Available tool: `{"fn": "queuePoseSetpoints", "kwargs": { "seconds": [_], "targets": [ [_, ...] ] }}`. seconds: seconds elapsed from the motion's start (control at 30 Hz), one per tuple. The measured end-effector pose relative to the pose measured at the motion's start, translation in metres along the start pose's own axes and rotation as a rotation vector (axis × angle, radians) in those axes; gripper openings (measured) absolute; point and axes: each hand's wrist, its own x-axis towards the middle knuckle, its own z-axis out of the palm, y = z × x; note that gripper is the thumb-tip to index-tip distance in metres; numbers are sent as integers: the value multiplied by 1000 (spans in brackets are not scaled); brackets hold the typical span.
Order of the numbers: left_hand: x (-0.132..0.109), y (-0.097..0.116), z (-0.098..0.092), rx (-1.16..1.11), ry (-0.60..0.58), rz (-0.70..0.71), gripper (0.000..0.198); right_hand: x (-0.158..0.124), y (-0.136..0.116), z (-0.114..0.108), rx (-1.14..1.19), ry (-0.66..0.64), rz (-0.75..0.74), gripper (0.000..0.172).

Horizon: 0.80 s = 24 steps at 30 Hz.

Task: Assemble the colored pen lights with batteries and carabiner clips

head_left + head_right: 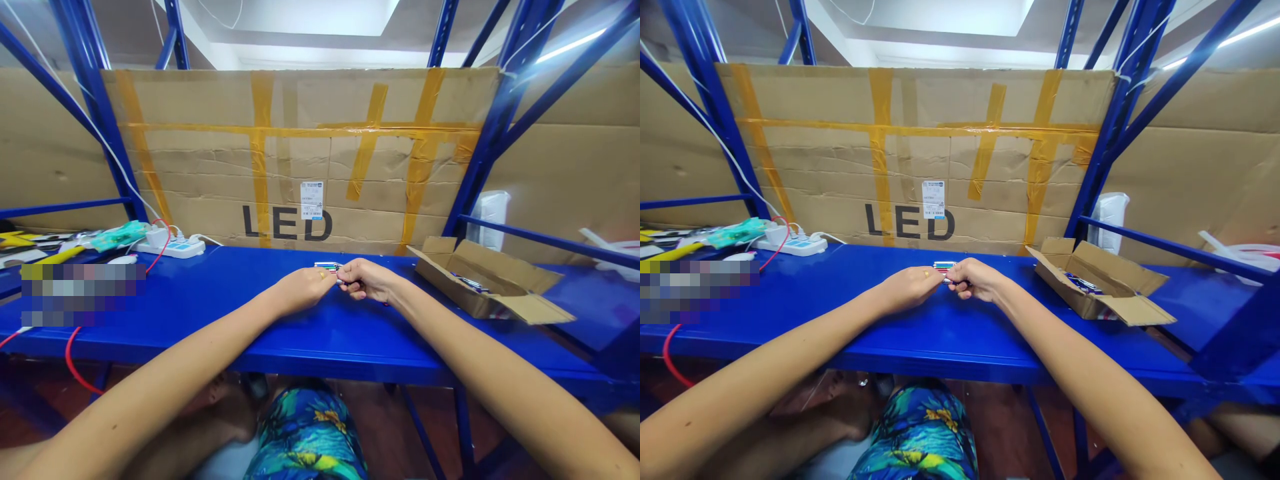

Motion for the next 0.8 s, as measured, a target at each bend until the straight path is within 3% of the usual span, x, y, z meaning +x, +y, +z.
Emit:
{"fn": "queuePoseSetpoints", "kwargs": {
  "seconds": [0.23,0.33,0.47,0.57,0.63,0.7,0.8],
  "targets": [
    [-1,1,-5,124,-28,97,26,5,0,-7,137,-44,157,7],
    [1,-1,-5,71,-39,38,25,3,-2,-5,56,-41,131,3],
    [4,-4,-6,-165,21,-166,19,-3,-7,5,-223,27,-186,12],
    [5,-7,-8,-332,53,-348,13,-6,-6,7,-589,138,-460,17],
    [5,-7,-8,-405,68,-437,10,-6,-4,5,-869,217,-596,10],
    [5,-7,-7,-461,85,-486,9,-6,-1,2,-1085,253,-703,4],
    [5,-6,-6,-495,88,-498,9,-5,1,-1,-1243,224,-794,15]
  ]
}}
